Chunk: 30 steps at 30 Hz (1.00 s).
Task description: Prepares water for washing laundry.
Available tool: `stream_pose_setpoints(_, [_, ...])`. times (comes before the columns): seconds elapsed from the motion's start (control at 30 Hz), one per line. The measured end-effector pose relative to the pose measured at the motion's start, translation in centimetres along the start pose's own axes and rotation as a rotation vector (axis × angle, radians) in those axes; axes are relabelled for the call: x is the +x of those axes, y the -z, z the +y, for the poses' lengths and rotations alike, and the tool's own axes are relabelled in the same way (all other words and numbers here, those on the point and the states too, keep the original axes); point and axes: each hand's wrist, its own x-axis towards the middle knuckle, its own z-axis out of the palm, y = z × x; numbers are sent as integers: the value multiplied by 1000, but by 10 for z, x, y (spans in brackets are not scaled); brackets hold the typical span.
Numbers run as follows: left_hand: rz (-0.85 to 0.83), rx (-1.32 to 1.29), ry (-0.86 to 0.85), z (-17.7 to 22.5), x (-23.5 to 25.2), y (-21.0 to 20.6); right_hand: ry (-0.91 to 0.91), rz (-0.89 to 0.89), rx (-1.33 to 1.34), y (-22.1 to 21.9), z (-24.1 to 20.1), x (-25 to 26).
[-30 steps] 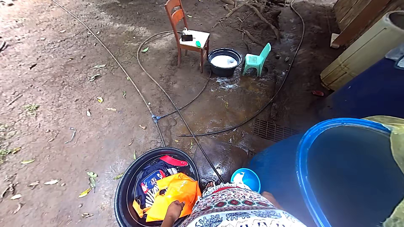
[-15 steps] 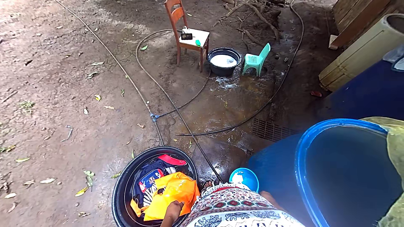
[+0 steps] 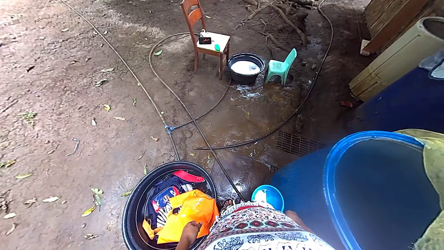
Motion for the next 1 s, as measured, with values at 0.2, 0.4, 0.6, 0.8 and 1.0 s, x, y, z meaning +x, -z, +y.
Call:
stream_pose_setpoints(0.2, [4, -4, 2, 1, -1, 0, 9, -3, -11, 0, 1, 2])
stream_pose_setpoints(0.4, [10, -12, -9, -18, 25, -11, 17, 26, -13, -5, 5, 11])
stream_pose_setpoints(0.6, [16, -9, -5, -24, 32, -13, 24, 27, -25, -9, 9, 24])
stream_pose_setpoints(0.8, [11, 1, 6, -24, 31, -9, 18, 20, -18, -7, 6, 20])
stream_pose_setpoints(1.0, [29, 6, -19, -34, 45, -12, 9, 25, -5, -6, 4, 14])
